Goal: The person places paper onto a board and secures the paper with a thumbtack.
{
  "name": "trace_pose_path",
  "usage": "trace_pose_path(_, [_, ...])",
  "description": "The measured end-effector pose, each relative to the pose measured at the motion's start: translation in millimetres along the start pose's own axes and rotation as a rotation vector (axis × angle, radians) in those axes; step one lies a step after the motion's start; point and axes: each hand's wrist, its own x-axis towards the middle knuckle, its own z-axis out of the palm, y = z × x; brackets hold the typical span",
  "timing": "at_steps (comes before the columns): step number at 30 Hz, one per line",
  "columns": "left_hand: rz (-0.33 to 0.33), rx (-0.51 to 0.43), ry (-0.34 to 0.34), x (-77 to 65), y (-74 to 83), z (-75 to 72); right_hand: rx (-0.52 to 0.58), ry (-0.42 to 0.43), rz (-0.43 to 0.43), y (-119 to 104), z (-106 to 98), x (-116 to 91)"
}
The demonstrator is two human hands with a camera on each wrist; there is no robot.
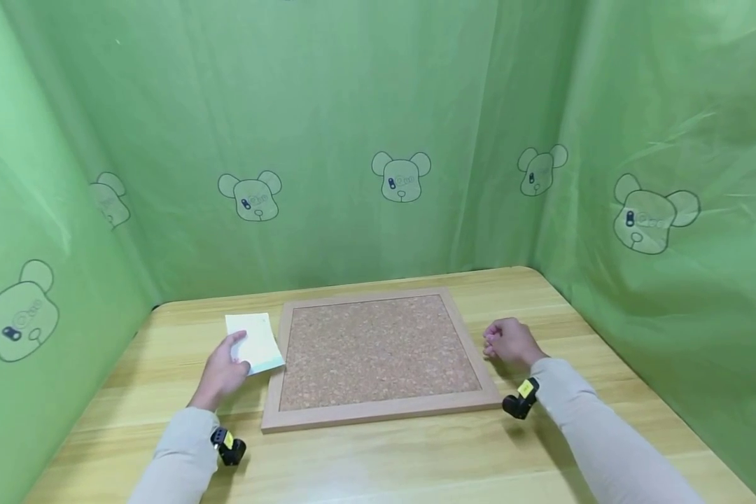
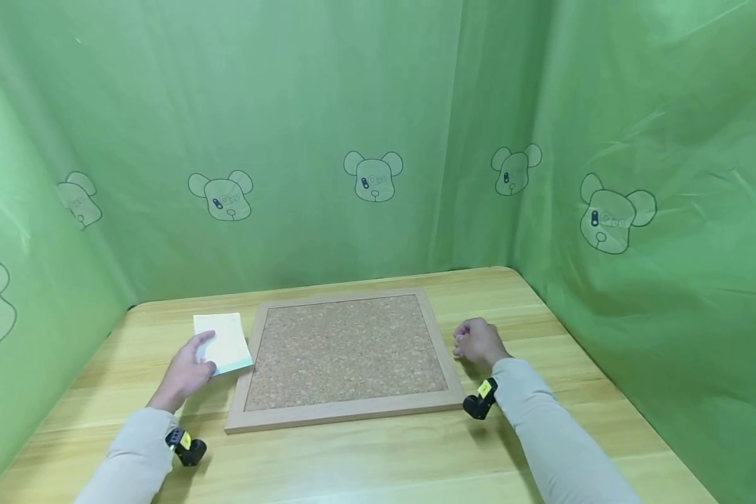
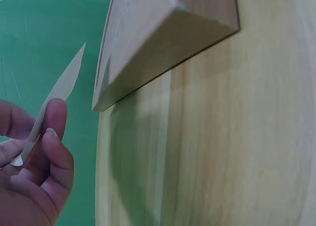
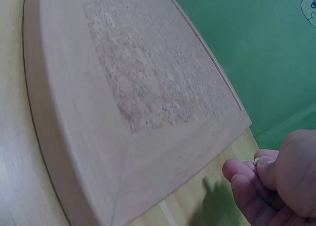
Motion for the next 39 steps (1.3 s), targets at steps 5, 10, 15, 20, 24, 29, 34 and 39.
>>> trace_pose_path(5, [0.023,-0.034,-0.042,-1.9,2.8,2.2,-0.005,-0.008,0.010,-3.3,1.2,-0.1])
trace_pose_path(10, [0.032,-0.045,-0.071,-2.5,5.7,5.1,-0.058,-0.004,-0.005,-7.3,2.2,1.5])
trace_pose_path(15, [0.035,-0.041,-0.075,-1.7,8.4,9.5,-0.085,0.002,-0.023,-11.5,5.4,1.2])
trace_pose_path(20, [0.024,-0.043,-0.084,-0.3,9.5,12.5,-0.100,0.011,-0.039,-13.6,8.7,1.5])
trace_pose_path(24, [0.025,-0.049,-0.091,1.0,10.3,14.2,-0.131,0.009,-0.049,-14.8,10.0,3.3])
trace_pose_path(29, [0.049,-0.046,-0.097,3.2,12.9,17.4,-0.151,0.004,-0.059,-17.8,11.8,3.9])
trace_pose_path(34, [0.048,-0.053,-0.098,4.0,16.5,21.8,-0.148,0.009,-0.068,-22.4,15.9,3.6])
trace_pose_path(39, [0.049,-0.042,-0.090,3.8,20.7,23.2,-0.157,0.007,-0.080,-26.2,20.7,4.2])
